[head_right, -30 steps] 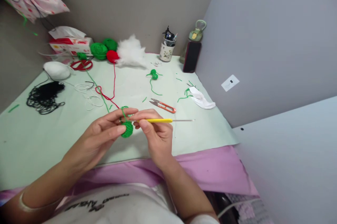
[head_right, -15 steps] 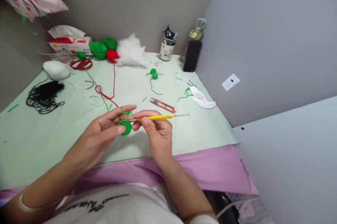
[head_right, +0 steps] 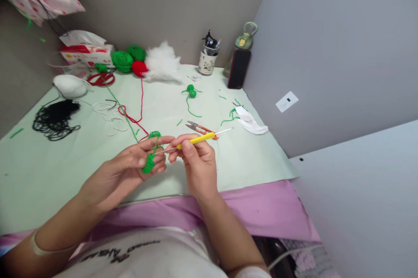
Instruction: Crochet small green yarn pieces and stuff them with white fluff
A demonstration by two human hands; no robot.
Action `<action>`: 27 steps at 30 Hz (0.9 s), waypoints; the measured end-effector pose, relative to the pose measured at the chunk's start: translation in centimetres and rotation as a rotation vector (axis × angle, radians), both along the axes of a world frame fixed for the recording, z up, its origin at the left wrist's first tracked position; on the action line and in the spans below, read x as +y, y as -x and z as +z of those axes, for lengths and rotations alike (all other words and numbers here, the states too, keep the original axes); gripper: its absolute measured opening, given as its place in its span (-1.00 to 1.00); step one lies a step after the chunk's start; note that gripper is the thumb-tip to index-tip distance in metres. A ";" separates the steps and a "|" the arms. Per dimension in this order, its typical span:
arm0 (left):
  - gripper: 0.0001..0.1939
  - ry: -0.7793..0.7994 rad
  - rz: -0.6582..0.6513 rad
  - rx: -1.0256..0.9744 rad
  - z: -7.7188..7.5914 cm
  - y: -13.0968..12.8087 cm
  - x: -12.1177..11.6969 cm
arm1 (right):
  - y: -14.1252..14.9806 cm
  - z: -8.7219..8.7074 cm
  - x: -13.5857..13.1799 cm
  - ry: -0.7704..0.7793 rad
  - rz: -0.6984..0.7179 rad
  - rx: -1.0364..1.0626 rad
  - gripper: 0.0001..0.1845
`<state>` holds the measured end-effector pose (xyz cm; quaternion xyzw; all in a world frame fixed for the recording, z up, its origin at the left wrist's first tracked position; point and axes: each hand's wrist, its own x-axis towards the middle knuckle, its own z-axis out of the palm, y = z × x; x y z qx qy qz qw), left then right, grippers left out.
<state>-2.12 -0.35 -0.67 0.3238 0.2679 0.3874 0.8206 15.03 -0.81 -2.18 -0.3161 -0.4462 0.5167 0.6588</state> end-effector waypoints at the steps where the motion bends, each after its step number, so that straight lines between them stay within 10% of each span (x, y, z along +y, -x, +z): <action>1: -0.54 0.010 -0.005 -0.019 0.0 0.0 0.0 | -0.1 0.0 0.0 0.027 0.012 0.012 -0.73; 27: -0.61 -0.374 0.214 0.380 0.4 0.4 -0.4 | -0.5 0.3 0.0 -0.058 -0.061 -0.114 -0.70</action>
